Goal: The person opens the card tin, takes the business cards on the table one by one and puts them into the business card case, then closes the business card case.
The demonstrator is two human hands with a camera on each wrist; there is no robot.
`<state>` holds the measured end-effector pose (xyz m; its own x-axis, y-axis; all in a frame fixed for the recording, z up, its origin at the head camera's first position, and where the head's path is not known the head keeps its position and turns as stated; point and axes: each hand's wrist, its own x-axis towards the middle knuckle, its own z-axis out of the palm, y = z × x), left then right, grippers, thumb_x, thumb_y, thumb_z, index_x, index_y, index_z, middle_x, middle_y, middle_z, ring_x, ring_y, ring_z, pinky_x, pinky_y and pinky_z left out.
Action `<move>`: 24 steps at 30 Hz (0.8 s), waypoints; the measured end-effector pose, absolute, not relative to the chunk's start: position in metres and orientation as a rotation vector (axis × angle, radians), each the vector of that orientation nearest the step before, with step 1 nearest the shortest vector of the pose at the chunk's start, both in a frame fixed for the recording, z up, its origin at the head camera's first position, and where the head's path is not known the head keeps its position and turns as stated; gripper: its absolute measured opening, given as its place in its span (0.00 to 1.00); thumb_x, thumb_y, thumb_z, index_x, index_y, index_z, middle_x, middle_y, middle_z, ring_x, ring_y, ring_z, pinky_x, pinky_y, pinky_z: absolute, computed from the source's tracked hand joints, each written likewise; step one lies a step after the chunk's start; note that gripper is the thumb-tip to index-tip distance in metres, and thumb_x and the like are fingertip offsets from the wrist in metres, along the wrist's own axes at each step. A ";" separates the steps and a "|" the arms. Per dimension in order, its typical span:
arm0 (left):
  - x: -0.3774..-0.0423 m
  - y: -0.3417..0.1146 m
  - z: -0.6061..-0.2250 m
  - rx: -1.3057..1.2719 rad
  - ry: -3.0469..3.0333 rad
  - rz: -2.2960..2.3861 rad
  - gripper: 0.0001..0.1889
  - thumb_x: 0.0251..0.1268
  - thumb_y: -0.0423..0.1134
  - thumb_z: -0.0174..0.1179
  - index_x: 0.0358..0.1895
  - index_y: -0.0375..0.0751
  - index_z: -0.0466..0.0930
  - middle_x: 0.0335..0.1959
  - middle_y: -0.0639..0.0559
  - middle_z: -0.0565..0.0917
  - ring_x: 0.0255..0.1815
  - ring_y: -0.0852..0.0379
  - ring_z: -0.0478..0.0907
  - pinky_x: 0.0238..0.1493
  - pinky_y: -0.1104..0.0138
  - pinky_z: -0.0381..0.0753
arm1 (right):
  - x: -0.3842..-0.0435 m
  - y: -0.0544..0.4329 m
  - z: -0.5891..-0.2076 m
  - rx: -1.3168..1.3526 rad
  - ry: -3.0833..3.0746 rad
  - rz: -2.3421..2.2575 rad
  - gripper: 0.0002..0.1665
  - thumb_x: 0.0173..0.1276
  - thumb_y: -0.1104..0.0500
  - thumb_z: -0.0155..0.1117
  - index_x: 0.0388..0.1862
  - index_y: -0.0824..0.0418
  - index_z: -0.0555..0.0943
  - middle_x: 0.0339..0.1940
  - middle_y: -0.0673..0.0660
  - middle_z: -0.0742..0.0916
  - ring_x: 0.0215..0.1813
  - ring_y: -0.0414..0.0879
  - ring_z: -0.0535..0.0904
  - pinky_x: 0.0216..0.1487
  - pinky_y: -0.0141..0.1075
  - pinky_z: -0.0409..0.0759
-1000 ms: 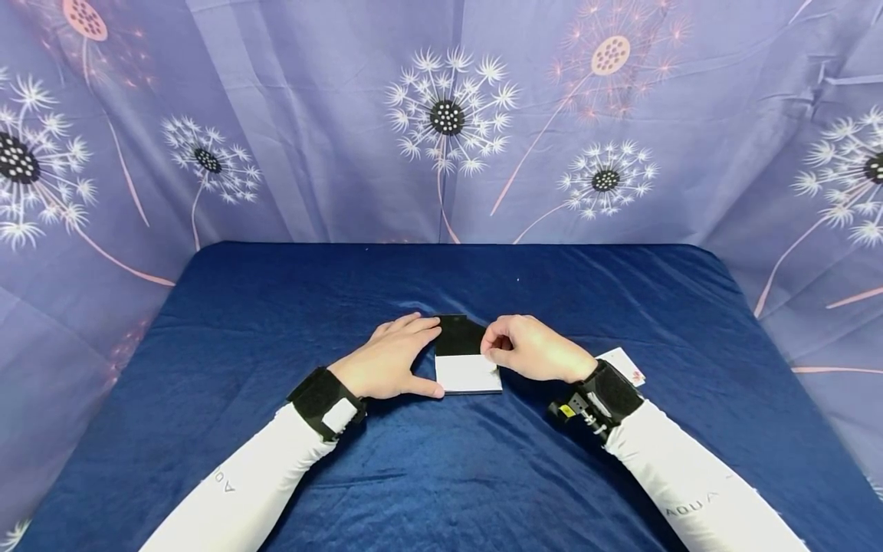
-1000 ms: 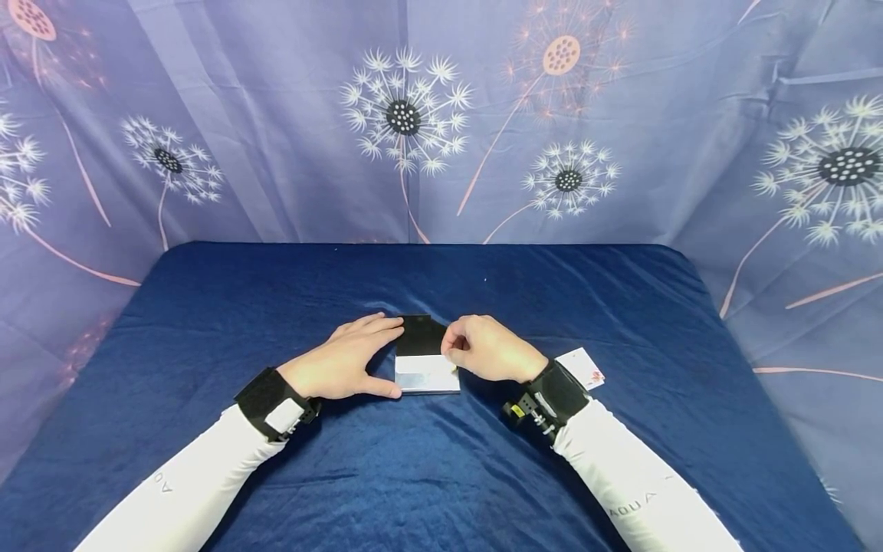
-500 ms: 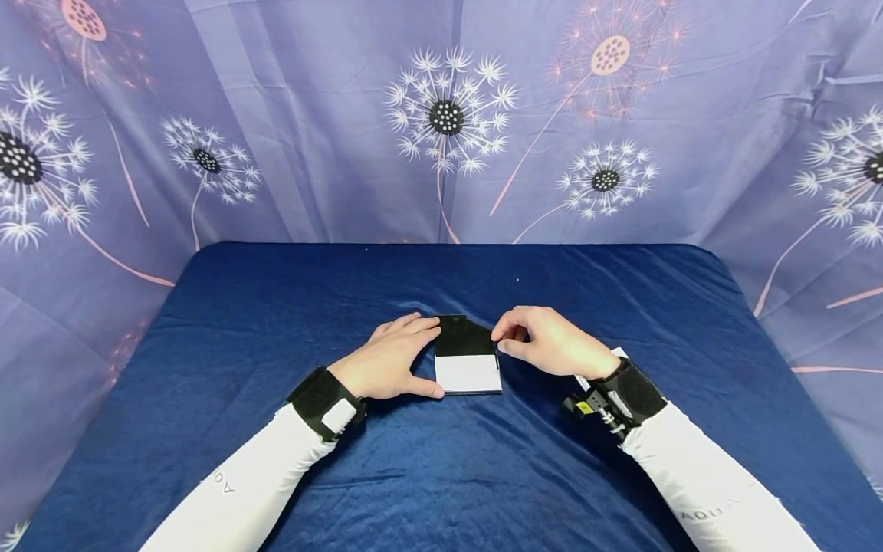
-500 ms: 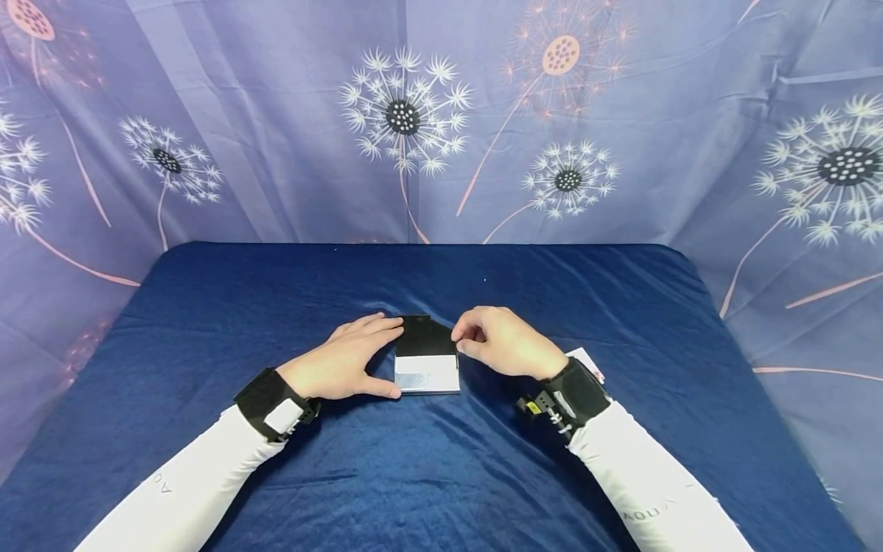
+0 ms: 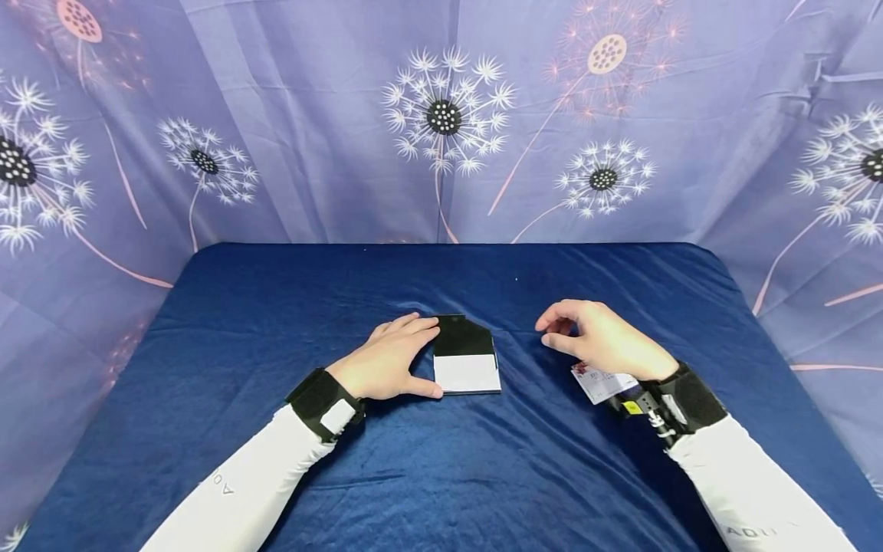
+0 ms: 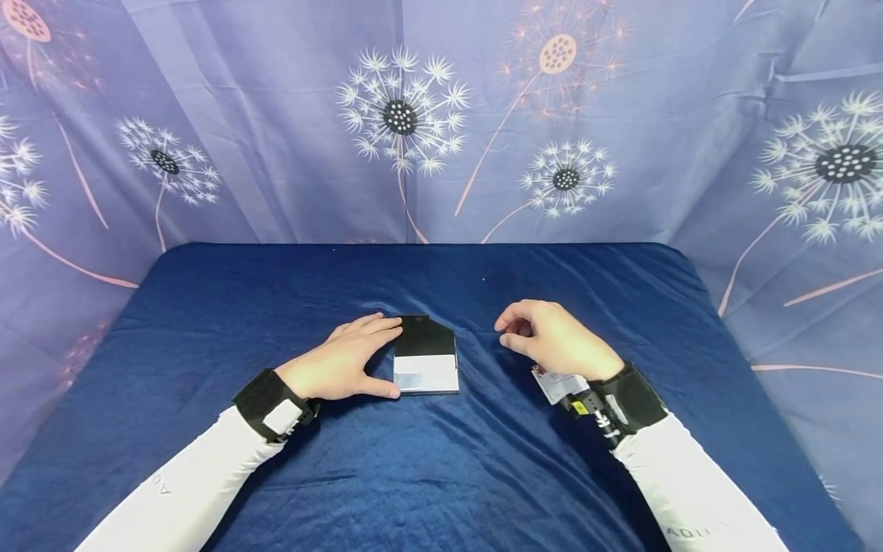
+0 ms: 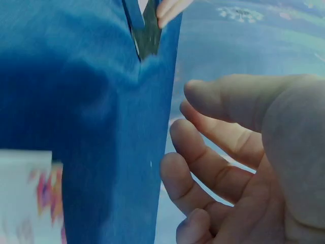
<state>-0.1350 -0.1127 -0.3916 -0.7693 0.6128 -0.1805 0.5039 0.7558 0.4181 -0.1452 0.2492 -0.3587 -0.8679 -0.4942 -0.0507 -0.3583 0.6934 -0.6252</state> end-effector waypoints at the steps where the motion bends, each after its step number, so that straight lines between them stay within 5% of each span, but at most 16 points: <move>1: -0.135 -0.113 -0.392 0.866 2.648 0.502 0.53 0.63 0.66 0.72 0.84 0.42 0.61 0.86 0.49 0.59 0.87 0.41 0.47 0.80 0.38 0.50 | -0.144 0.254 -0.358 -0.678 2.695 -0.918 0.09 0.75 0.62 0.71 0.51 0.59 0.87 0.37 0.48 0.86 0.36 0.47 0.83 0.34 0.37 0.83; 6: -0.135 -0.112 -0.392 0.863 2.642 0.497 0.53 0.64 0.66 0.72 0.85 0.43 0.61 0.86 0.49 0.58 0.87 0.41 0.46 0.80 0.39 0.50 | -0.138 0.280 -0.358 -0.653 2.743 -0.828 0.10 0.74 0.60 0.73 0.52 0.58 0.87 0.39 0.46 0.87 0.41 0.43 0.82 0.42 0.37 0.80; 14: -0.135 -0.111 -0.391 0.856 2.642 0.496 0.53 0.64 0.65 0.72 0.85 0.43 0.60 0.86 0.49 0.58 0.87 0.42 0.46 0.80 0.39 0.50 | -0.130 0.324 -0.367 -0.549 2.727 -0.822 0.12 0.71 0.59 0.75 0.52 0.58 0.87 0.39 0.50 0.85 0.38 0.44 0.79 0.27 0.35 0.80; 24: -0.135 -0.112 -0.391 0.860 2.640 0.512 0.53 0.64 0.65 0.72 0.84 0.42 0.61 0.86 0.48 0.59 0.87 0.41 0.46 0.80 0.37 0.51 | -0.120 0.357 -0.375 -0.625 2.809 -0.615 0.27 0.65 0.50 0.82 0.60 0.55 0.87 0.53 0.52 0.85 0.48 0.47 0.78 0.45 0.39 0.78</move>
